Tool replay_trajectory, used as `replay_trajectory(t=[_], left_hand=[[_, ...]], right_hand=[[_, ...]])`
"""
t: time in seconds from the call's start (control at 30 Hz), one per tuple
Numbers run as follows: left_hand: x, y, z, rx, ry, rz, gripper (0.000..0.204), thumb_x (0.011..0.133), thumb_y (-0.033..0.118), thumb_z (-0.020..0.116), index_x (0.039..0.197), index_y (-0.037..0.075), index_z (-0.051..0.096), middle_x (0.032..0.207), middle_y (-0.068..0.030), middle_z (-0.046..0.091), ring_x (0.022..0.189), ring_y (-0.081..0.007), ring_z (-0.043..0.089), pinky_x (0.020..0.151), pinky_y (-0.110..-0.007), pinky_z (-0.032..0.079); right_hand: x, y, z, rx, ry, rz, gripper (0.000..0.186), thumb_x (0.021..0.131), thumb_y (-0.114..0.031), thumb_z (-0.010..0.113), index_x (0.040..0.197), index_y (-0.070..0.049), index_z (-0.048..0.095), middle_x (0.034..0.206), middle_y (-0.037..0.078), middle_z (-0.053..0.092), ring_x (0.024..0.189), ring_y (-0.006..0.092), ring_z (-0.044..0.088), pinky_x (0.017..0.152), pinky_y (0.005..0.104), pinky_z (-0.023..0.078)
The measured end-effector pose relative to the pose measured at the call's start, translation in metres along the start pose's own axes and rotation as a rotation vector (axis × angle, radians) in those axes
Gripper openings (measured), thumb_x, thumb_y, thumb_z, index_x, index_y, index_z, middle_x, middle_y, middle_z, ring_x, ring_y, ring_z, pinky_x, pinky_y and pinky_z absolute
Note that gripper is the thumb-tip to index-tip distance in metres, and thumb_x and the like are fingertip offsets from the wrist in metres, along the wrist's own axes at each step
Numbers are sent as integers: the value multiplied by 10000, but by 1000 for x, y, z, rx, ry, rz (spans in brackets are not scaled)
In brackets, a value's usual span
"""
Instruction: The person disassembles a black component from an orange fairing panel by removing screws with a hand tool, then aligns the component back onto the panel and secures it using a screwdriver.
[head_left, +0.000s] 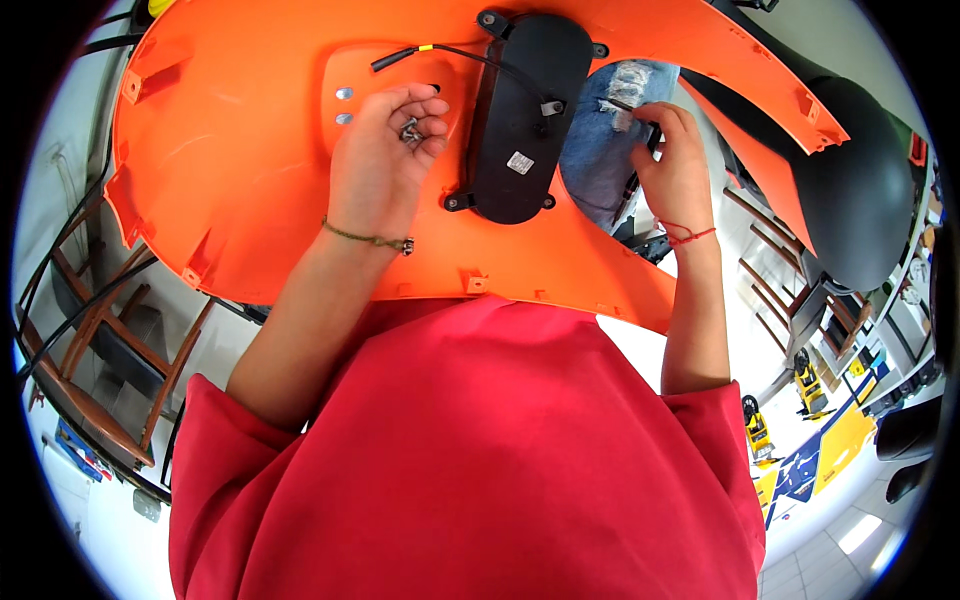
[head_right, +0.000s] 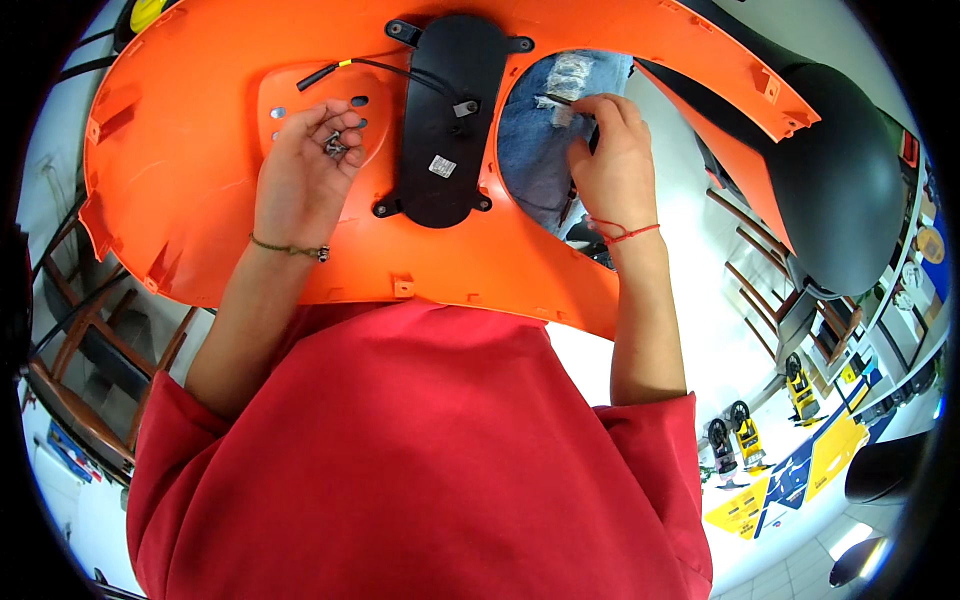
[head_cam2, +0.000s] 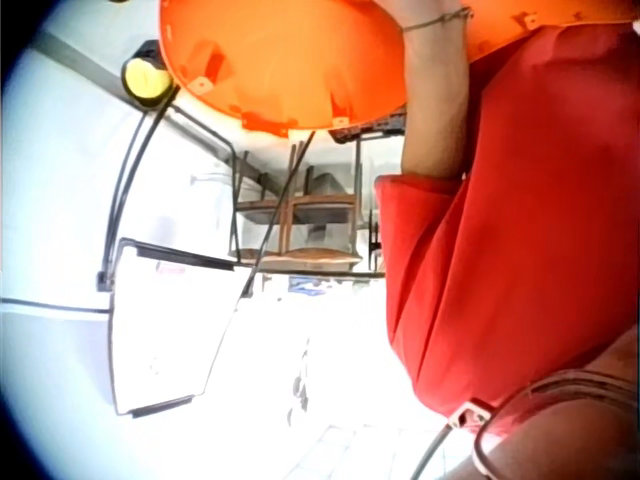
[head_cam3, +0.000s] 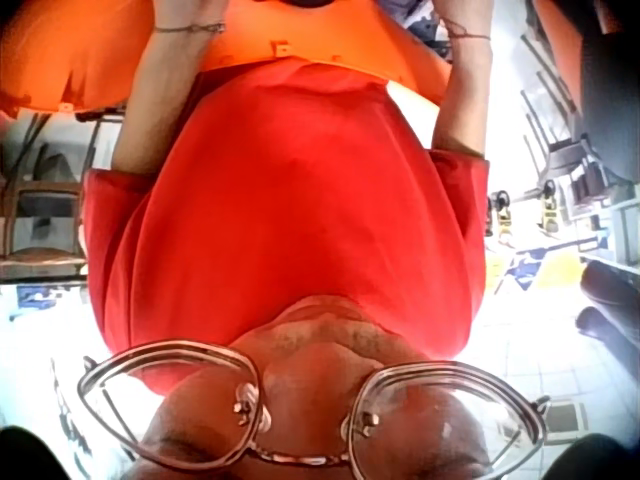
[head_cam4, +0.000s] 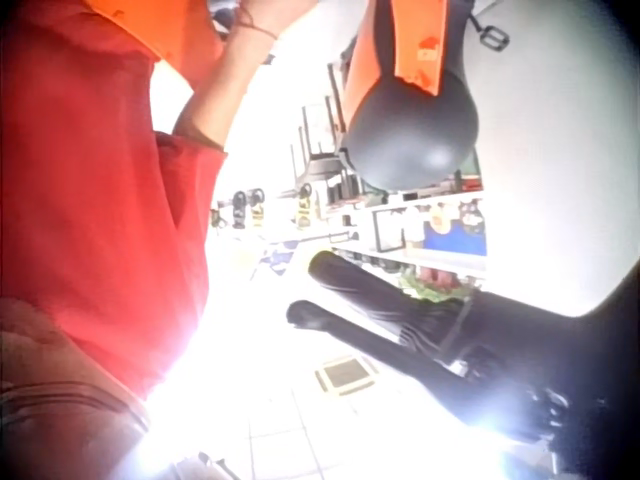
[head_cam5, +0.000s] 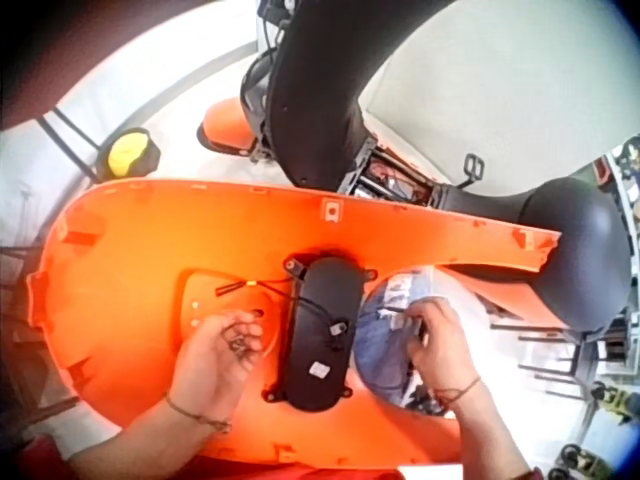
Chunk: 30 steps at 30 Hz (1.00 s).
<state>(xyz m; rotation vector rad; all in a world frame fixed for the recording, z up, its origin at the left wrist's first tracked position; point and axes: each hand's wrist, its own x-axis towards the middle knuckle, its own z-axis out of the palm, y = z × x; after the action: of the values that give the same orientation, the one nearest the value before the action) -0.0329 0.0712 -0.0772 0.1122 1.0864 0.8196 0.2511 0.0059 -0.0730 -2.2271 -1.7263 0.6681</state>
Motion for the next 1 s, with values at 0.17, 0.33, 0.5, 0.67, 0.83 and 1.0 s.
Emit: replay_trajectory(t=[0.17,0.33,0.5,0.67,0.83,1.0], left_hand=[[-2,0,1,4,-13,2,224,932,228,540,986,20,604,923,-72,618,801,-150,570,737,-272,469],[-2,1,-2,15,-2,6,212,940,206,552,1015,11,588,948,-74,591,836,-156,547,762,-273,464],[-2,-7,-2,18,-28,35,206,942,198,544,1018,12,590,962,-72,590,850,-159,550,779,-278,460],[-10,-10,5,61,-75,3,208,945,194,533,1023,9,590,970,-77,590,870,-161,556,796,-281,461],[-12,-9,4,43,-58,11,215,944,197,537,1027,4,586,973,-84,591,877,-163,557,798,-287,463],[-17,-10,13,9,-95,25,217,947,197,538,1024,0,582,967,-84,590,875,-170,557,796,-289,462]], right_hand=[[3,-12,-5,-91,155,-98,284,818,-141,698,1071,-19,655,1233,163,592,1136,343,567,971,394,456],[-2,-70,5,317,-23,177,521,798,-279,765,1189,28,608,1224,215,608,1068,334,629,881,365,508],[-11,-105,55,507,9,87,1159,678,-404,833,1429,174,166,1286,328,508,1143,413,566,956,406,472],[-8,-114,70,332,148,89,1164,668,-362,819,1437,164,123,1336,339,440,1203,453,492,978,435,454],[-3,-116,71,283,146,124,1098,657,-323,809,1415,155,176,1287,330,463,1194,462,477,963,453,459],[-3,-117,67,370,156,132,993,646,-266,788,1374,143,250,1204,302,530,1117,423,551,931,432,479]])
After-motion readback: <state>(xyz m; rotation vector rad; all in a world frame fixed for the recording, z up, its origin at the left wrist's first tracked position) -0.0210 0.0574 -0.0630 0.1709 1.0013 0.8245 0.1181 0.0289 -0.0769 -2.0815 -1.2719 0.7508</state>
